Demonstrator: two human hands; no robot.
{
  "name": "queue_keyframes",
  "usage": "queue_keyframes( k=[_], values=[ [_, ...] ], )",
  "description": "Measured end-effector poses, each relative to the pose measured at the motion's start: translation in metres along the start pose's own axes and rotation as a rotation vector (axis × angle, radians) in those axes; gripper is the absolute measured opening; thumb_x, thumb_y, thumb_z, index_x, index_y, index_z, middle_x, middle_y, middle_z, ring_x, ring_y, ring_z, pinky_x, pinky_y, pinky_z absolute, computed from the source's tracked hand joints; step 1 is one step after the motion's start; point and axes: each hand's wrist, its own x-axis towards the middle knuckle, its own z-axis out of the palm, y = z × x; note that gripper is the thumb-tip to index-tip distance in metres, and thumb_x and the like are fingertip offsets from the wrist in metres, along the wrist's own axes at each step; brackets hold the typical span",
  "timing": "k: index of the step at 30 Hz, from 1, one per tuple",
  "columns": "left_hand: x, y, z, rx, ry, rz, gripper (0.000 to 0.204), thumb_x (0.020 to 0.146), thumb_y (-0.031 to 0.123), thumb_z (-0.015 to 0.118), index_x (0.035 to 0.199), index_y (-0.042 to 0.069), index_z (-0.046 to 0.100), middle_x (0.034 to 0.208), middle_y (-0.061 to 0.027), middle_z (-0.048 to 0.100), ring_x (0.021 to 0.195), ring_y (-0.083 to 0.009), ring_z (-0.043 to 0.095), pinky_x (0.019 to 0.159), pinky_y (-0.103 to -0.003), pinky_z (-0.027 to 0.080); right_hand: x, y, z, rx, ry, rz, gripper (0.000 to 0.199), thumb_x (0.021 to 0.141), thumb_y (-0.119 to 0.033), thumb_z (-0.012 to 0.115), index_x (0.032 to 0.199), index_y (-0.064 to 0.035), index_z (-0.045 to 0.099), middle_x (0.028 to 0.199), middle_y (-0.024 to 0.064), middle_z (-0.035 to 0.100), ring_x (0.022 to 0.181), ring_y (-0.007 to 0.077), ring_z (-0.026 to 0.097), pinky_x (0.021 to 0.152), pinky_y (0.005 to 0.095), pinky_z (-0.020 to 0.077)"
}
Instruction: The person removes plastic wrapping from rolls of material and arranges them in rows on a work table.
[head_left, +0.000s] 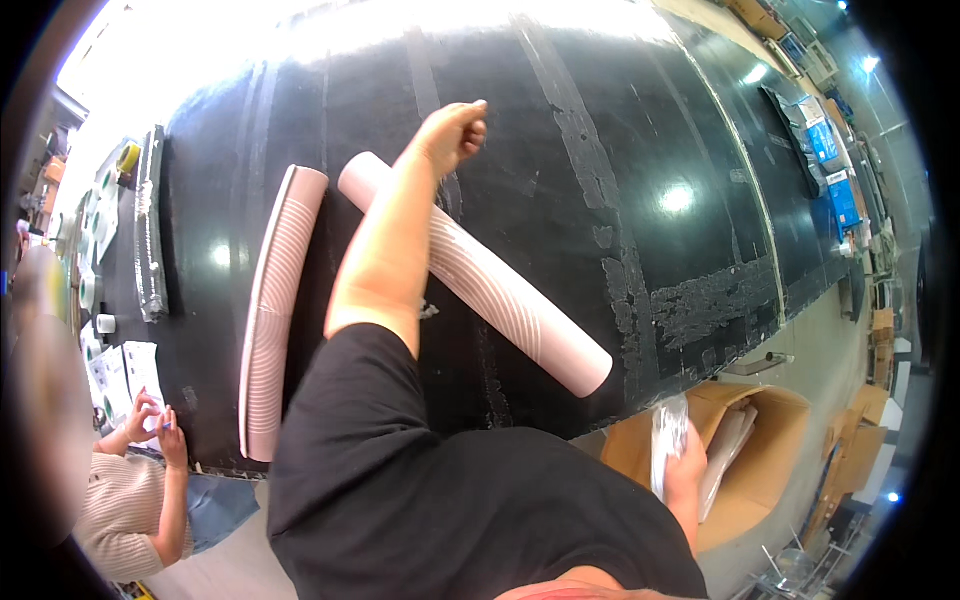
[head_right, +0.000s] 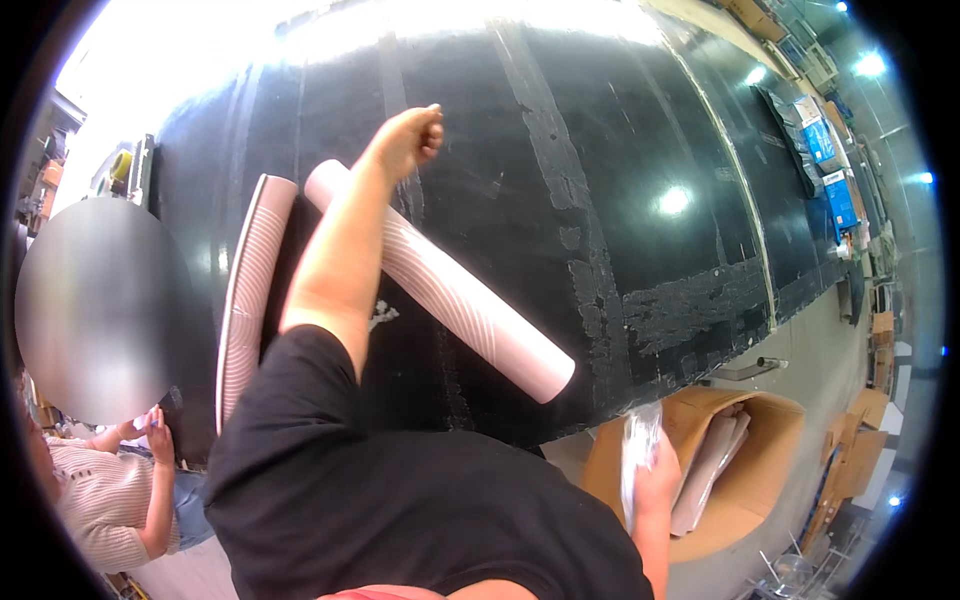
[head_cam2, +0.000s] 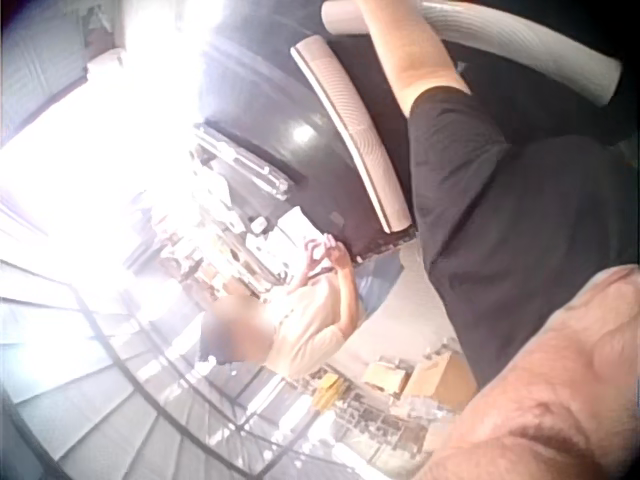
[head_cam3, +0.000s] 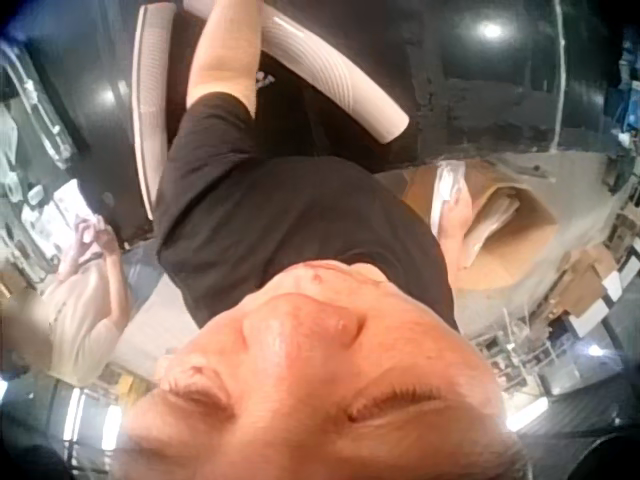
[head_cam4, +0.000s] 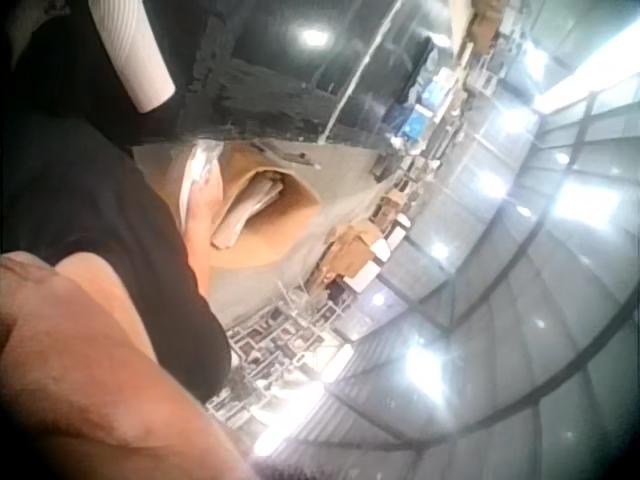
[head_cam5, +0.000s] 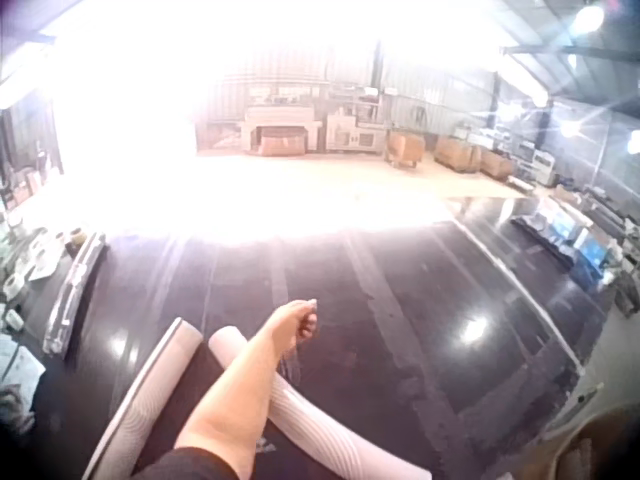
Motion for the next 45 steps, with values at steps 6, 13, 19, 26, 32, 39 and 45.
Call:
queue_keyframes(
  k=[6,13,19,26,32,39,45],
  values=[
    [-0.031,-0.052,0.068,-0.237,0.029,-0.046,0.022,0.095,0.031,0.065,0.087,0.012,0.056,0.066,-0.0004,0.056,0.059,-0.0137,0.051,0.054,-0.026,0.040,0.098,-0.105,0.110,-0.351,0.155,-0.153,0.049,0.082,-0.010,0.060,0.131,-0.0105,0.059,0.118,0.0160,0.066,0.101,0.0334,0.066,0.089,0.0411,0.0507],
    [0.001,-0.016,-0.017,-0.441,0.130,-0.269,0.027,0.094,0.035,0.065,0.087,0.013,0.052,0.063,0.0011,0.047,0.058,-0.0128,0.045,0.053,-0.025,0.037,0.079,-0.107,0.152,-0.478,-0.109,-0.004,0.056,0.089,-0.026,0.059,0.142,-0.0150,0.045,0.112,0.0140,0.068,0.101,0.0351,0.066,0.086,0.0440,0.0508],
    [0.033,0.059,-0.113,-0.323,0.120,-0.027,0.023,0.099,0.031,0.058,0.088,0.011,0.055,0.069,-0.0016,0.051,0.063,-0.0128,0.048,0.056,-0.026,0.040,0.076,-0.110,0.156,-0.516,-0.085,0.010,0.052,0.092,-0.030,0.055,0.141,-0.0132,0.046,0.113,0.0149,0.068,0.100,0.0358,0.066,0.087,0.0443,0.0506],
    [-0.053,0.083,-0.041,-0.290,-0.257,0.348,0.021,0.099,0.024,0.058,0.106,0.005,0.061,0.076,-0.0055,0.060,0.069,-0.0159,0.055,0.060,-0.029,0.045,0.062,-0.177,0.166,-0.494,-0.425,-0.172,0.036,0.090,-0.021,0.053,0.125,-0.0127,0.061,0.104,0.0156,0.071,0.097,0.0364,0.068,0.084,0.0443,0.0512],
    [-0.190,0.046,0.046,0.055,-0.452,0.222,0.027,0.095,0.021,0.067,0.112,0.001,0.060,0.082,-0.0034,0.061,0.074,-0.0118,0.056,0.069,-0.026,0.045,0.077,-0.214,0.138,-0.571,-0.545,-0.620,0.047,0.075,-0.006,0.063,0.121,-0.0153,0.066,0.093,0.0110,0.069,0.089,0.0334,0.067,0.077,0.0436,0.0536],
    [-0.266,-0.060,0.124,0.815,-0.766,0.124,0.114,0.070,0.037,0.091,0.155,0.004,0.023,0.148,-0.0211,0.042,0.138,-0.0304,0.041,0.108,-0.045,0.039,0.052,-0.165,0.077,0.213,-0.040,-0.640,0.023,0.078,-0.008,0.075,0.101,-0.0061,0.072,0.091,0.0094,0.065,0.083,0.0281,0.064,0.074,0.0346,0.0513],
    [-0.316,-0.168,0.223,0.357,-0.750,-0.230,0.065,0.079,0.017,0.084,0.133,0.000,0.051,0.116,-0.0047,0.062,0.103,-0.0139,0.059,0.090,-0.031,0.047,0.029,-0.111,0.074,0.197,0.589,-0.471,0.021,0.068,-0.007,0.071,0.089,-0.0097,0.069,0.096,0.0067,0.063,0.092,0.0328,0.059,0.085,0.0415,0.0481]
  ],
)
